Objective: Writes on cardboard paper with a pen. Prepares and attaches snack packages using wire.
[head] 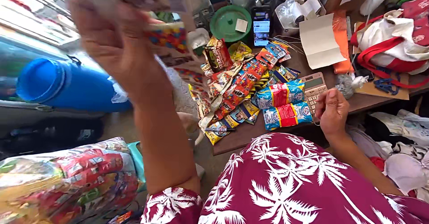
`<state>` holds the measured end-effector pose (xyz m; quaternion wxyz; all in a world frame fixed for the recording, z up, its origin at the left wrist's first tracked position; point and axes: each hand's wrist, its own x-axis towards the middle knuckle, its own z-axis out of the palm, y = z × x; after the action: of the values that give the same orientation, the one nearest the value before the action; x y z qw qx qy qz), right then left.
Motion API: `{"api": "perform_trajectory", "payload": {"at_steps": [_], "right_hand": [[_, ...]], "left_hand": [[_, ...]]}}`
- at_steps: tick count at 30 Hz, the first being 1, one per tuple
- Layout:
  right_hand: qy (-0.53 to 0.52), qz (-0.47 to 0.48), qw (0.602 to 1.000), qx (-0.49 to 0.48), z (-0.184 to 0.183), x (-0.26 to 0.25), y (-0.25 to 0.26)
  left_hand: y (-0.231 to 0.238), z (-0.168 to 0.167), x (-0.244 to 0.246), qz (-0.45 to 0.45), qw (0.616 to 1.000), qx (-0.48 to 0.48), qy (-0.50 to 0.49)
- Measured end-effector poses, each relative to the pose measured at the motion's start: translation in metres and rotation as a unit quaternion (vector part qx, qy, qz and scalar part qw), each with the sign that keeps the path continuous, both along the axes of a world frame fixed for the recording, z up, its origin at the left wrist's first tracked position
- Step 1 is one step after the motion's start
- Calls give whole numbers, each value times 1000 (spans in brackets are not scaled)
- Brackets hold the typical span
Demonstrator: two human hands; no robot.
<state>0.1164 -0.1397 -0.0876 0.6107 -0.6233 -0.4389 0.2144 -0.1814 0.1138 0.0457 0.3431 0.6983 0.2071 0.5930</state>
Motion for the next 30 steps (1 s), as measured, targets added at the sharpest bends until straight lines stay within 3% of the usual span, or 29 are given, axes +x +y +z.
{"api": "perform_trajectory", "payload": {"at_steps": [5,9,10,12,14,20,30], "right_hand": [[37,47,998,22,14,-29,10],[82,108,990,36,33,-55,24],[88,122,988,45,40,-63,28],[84,145,984,65,55,-79,36],[76,171,978,95,69,-95,44],[14,237,961,141,106,-143,53],[-64,191,969,140,115,-164,66]], "left_hand": [[-38,38,-72,106,994,34,4],[-34,5,-105,15,967,252,23],[-51,4,-89,40,969,245,11],[-100,16,-49,123,982,143,30],[-118,8,-32,122,984,111,62],[-131,-14,-21,99,989,101,43],[-135,-26,-27,57,994,86,35]]}}
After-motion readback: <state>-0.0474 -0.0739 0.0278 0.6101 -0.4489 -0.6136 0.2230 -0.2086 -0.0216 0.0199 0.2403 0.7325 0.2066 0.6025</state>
